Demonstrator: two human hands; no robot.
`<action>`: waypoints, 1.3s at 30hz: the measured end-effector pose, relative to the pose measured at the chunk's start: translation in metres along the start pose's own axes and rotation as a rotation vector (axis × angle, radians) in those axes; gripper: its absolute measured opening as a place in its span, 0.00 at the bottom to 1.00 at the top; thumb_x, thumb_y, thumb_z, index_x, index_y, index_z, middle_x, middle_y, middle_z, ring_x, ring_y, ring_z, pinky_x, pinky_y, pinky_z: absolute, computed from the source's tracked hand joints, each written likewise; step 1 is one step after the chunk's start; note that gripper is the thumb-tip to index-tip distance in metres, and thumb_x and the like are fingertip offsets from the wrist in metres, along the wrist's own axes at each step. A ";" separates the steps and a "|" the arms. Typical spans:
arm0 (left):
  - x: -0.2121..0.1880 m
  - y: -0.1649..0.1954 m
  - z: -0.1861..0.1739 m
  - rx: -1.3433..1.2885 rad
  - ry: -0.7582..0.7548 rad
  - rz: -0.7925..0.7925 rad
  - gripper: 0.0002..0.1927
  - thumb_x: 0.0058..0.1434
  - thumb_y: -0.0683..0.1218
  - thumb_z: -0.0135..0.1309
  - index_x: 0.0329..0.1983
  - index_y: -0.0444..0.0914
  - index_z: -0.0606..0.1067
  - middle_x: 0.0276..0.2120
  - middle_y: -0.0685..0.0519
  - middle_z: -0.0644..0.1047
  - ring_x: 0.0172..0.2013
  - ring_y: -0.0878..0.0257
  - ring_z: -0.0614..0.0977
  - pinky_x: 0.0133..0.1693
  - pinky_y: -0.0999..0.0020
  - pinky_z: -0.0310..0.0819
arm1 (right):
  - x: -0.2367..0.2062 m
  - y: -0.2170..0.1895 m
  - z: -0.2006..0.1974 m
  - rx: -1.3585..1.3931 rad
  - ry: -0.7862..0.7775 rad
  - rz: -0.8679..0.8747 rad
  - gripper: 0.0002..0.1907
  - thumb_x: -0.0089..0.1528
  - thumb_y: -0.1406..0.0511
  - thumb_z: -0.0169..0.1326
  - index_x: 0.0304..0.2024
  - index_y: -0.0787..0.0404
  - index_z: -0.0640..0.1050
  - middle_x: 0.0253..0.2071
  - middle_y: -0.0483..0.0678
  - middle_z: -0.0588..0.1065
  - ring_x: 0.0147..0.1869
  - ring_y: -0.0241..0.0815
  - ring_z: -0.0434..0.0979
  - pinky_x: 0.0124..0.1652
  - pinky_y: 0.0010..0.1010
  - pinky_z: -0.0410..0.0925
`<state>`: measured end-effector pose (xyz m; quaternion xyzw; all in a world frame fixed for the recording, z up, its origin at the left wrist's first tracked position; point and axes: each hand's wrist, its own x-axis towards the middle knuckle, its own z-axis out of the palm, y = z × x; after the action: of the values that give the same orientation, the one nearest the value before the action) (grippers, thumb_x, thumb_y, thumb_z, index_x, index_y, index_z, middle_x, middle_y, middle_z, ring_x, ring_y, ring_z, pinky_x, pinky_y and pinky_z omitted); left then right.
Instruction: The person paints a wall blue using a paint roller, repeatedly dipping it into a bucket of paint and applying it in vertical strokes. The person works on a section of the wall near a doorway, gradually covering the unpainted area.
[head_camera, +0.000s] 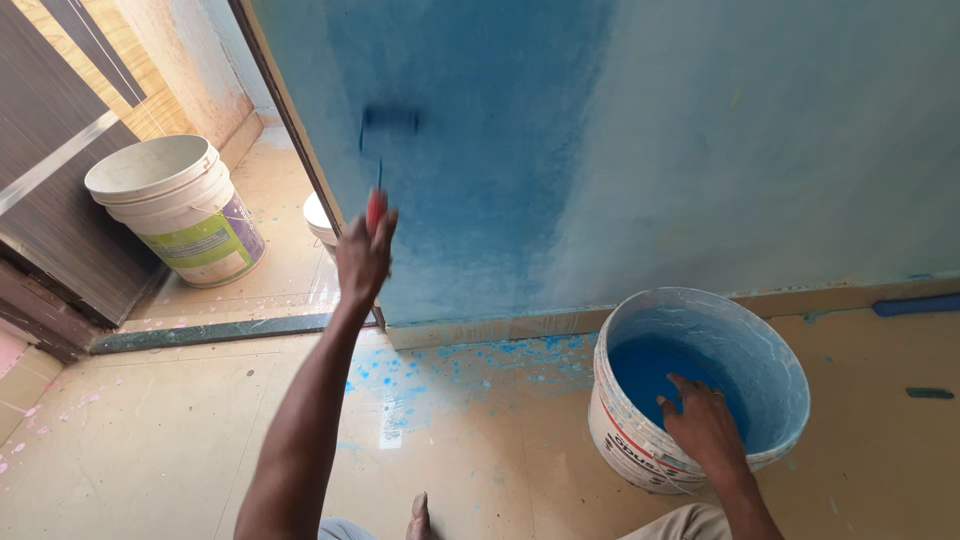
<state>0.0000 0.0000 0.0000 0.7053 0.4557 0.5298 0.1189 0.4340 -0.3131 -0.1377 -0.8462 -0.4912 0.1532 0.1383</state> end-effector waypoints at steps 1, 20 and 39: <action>0.015 0.011 -0.002 -0.031 -0.003 -0.072 0.34 0.72 0.65 0.46 0.56 0.29 0.72 0.20 0.45 0.77 0.12 0.63 0.75 0.15 0.68 0.74 | 0.002 0.001 0.001 -0.009 0.018 -0.023 0.30 0.65 0.55 0.54 0.68 0.55 0.71 0.59 0.56 0.76 0.67 0.58 0.72 0.68 0.48 0.64; -0.065 0.008 0.017 -0.152 -0.102 -0.426 0.34 0.67 0.69 0.46 0.45 0.32 0.75 0.17 0.54 0.73 0.13 0.69 0.73 0.13 0.72 0.72 | 0.001 0.002 0.004 -0.022 0.012 -0.036 0.30 0.64 0.56 0.54 0.68 0.55 0.70 0.59 0.56 0.76 0.66 0.60 0.73 0.67 0.49 0.65; -0.080 -0.008 0.011 -0.098 -0.123 -0.413 0.35 0.64 0.70 0.48 0.42 0.31 0.75 0.17 0.51 0.73 0.12 0.66 0.74 0.12 0.68 0.73 | 0.001 0.002 0.005 -0.003 0.024 -0.030 0.30 0.64 0.55 0.55 0.68 0.56 0.70 0.59 0.58 0.75 0.66 0.61 0.72 0.64 0.50 0.68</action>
<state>0.0030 -0.0538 -0.0609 0.6213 0.5562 0.4716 0.2868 0.4340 -0.3127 -0.1436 -0.8407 -0.5025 0.1401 0.1452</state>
